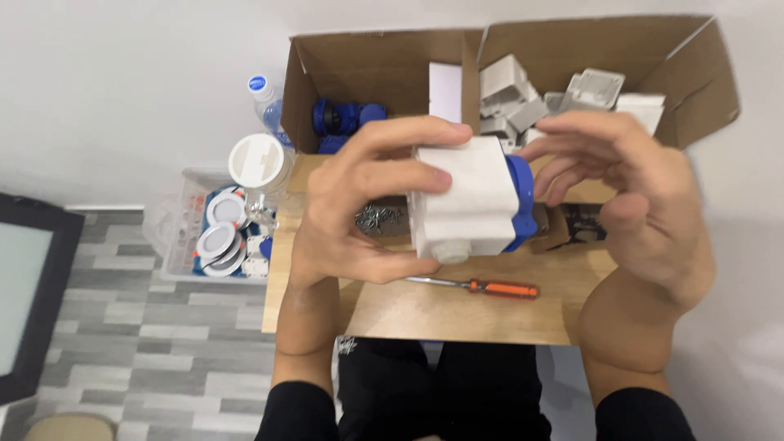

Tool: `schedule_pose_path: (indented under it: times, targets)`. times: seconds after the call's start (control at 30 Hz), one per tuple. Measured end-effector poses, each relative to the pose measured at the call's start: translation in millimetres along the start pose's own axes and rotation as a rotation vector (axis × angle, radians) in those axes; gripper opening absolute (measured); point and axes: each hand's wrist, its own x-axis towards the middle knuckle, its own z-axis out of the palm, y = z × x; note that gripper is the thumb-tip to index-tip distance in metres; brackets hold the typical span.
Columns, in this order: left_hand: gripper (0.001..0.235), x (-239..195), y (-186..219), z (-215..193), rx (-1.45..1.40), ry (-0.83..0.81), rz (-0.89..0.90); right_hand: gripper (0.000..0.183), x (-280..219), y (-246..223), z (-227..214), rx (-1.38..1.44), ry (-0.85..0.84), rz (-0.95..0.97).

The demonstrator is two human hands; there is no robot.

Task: The person assembles a small electrical junction box by inserting a black internal component into a white housing, then attaching a blue cover. They use an orange screwdriver to secure the cover with multiple screws taken from a nearby cardboard box.

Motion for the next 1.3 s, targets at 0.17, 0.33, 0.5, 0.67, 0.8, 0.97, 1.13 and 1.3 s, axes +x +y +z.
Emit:
schedule_pose_path:
  times: [0.17,0.33,0.5,0.67,0.8,0.97,1.13,1.3]
  targets:
    - [0.04,-0.1,-2.2,8.4,-0.028,-0.034,0.026,0.1,-0.5,-3.7,12.6,0.031,-0.066,0.042]
    - [0.032,-0.7,-10.7,18.3,0.083,-0.047,0.106,0.087,-6.5,-1.2,21.5,0.043,-0.01,0.054]
    - [0.044,-4.8,-15.9,22.3,0.144,-0.014,0.106,0.07,-8.8,8.4,24.3,0.163,0.073,0.026]
    - [0.136,-17.1,-10.4,21.2,0.05,-0.103,-0.242,0.075,-18.4,36.8,16.3,-0.004,0.177,-0.3]
    - [0.136,-8.8,-1.3,19.9,-0.019,-0.135,-0.31,0.08,-16.2,20.0,15.5,-0.113,0.161,-0.307]
    - [0.084,-2.5,6.3,16.8,-0.029,-0.101,-0.353,0.039,-18.1,25.0,21.1,-0.345,0.159,-0.489]
    - [0.076,0.8,15.8,12.7,0.002,-0.041,-0.277,0.047,-9.3,28.8,29.9,-0.259,0.212,-0.595]
    - [0.054,-1.0,16.1,11.6,0.057,0.048,-0.083,0.094,-1.9,26.8,26.3,-0.118,0.118,-0.552]
